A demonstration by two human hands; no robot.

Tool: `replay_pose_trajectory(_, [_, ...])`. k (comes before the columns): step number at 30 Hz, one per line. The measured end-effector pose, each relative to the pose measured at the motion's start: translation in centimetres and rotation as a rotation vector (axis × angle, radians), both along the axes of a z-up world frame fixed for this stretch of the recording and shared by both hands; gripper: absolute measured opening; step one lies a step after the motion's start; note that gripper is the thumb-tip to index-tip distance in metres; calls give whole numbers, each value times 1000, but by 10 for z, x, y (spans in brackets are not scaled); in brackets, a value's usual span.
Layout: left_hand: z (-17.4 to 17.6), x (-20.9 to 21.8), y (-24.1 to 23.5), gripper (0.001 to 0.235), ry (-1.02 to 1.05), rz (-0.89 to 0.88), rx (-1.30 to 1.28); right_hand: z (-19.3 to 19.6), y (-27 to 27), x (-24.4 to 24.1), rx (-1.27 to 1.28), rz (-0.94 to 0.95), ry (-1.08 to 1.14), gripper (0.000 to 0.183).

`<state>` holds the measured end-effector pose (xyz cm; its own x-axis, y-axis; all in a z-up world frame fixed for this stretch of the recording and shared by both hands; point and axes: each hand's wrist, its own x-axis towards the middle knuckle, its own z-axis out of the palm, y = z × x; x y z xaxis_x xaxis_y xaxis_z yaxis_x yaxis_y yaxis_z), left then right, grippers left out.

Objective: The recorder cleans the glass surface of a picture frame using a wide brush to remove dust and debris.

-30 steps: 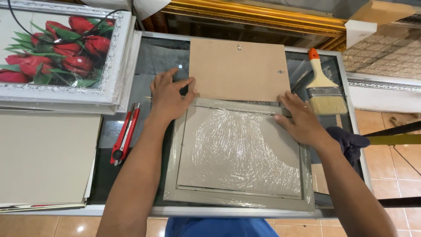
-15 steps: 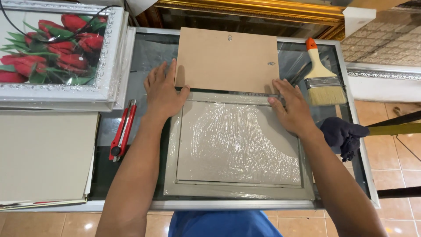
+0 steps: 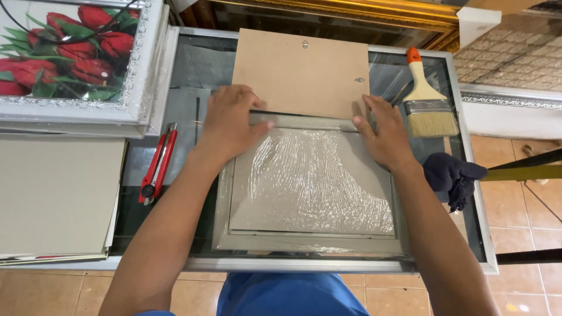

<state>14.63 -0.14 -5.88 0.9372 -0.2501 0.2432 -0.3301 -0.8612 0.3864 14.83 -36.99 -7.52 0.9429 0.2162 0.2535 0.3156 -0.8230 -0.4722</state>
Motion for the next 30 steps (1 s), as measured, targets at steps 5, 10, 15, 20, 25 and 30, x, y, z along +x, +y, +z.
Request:
replay_pose_trajectory(5, [40,-56,-22,63,436,-181,87,-1,-7,-4,20,-17,-12,61])
replay_pose_trajectory(10, [38,-58,-26,14,393,-197,144,16,4,-24,5,38,-188,59])
replay_pose_trajectory(15, [70,-66,-19,27,476,-112,12,116,69,-76,-369,121,629,72])
replay_pose_trajectory(20, [82,-80,-18,39,740,-71,305,122,73,-90,-654,66,769,59])
replay_pose_trajectory(25, [68,-80,-26,18,775,-167,288,108,67,-80,-508,164,854,21])
replay_pose_trajectory(30, [82,-76,-20,22,721,-140,-300,59,42,-68,543,204,706,16])
